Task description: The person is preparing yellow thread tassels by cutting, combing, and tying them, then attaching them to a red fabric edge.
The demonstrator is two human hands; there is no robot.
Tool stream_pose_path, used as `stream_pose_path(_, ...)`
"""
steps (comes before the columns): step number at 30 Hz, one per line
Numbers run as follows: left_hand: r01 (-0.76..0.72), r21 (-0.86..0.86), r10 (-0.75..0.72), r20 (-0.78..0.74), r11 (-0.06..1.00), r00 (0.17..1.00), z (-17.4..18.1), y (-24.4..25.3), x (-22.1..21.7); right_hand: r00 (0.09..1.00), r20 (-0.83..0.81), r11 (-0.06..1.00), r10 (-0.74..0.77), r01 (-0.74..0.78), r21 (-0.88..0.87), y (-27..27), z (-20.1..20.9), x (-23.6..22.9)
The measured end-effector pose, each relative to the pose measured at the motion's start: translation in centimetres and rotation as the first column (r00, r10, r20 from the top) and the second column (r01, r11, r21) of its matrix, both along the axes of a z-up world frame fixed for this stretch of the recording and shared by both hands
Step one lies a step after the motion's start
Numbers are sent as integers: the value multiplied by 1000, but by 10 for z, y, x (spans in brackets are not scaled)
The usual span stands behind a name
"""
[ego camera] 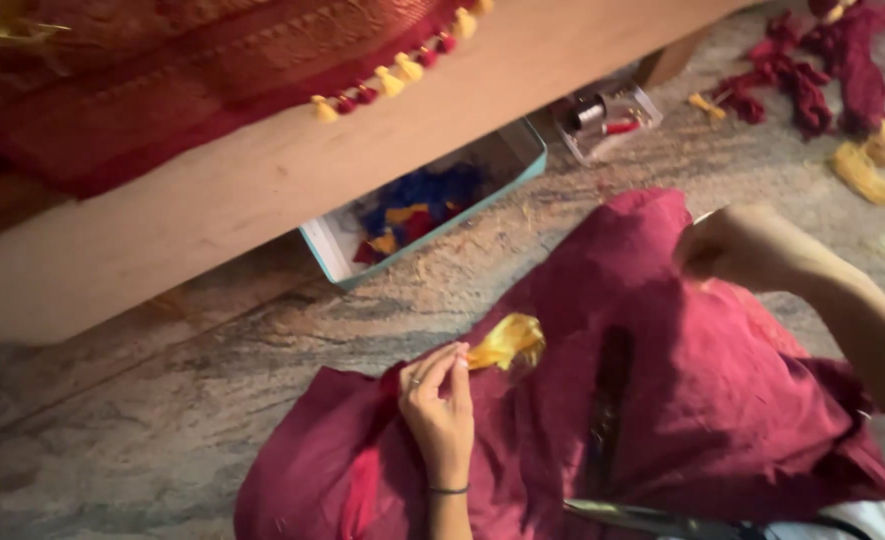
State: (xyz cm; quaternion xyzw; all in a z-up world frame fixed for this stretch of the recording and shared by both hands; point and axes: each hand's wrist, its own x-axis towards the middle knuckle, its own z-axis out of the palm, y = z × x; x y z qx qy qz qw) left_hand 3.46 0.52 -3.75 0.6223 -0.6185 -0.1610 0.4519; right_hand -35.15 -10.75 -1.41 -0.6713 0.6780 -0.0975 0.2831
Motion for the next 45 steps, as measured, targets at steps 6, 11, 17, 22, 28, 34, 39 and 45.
stream_pose_path(6,-17,87,39,-260,996,965,-6,-3,-5,501,338,350,797,-839,418,-82,-17,134)
stream_pose_path(11,25,411,174,-439,911,882,-16,4,-7,865,-103,764,491,-484,-426,-215,-170,199)
stream_pose_path(17,71,376,178,-587,924,790,-47,4,-4,977,58,876,204,-155,-457,-102,-64,182)
stream_pose_path(22,138,289,69,-606,947,792,-35,-8,-8,977,161,909,141,-63,-412,-7,-62,96)
stream_pose_path(28,275,186,-128,-562,943,817,17,-38,-35,973,206,898,104,-3,-439,86,-44,60)
stream_pose_path(34,485,-63,-453,-476,872,753,102,-114,-83,916,335,940,222,-110,-322,129,-24,89)
stream_pose_path(39,481,99,-425,-339,871,839,184,-173,-125,662,-155,521,733,-693,-498,140,-28,108)
stream_pose_path(45,665,-207,-671,-460,718,581,165,-176,-148,531,-234,470,815,-840,-271,156,-46,97)
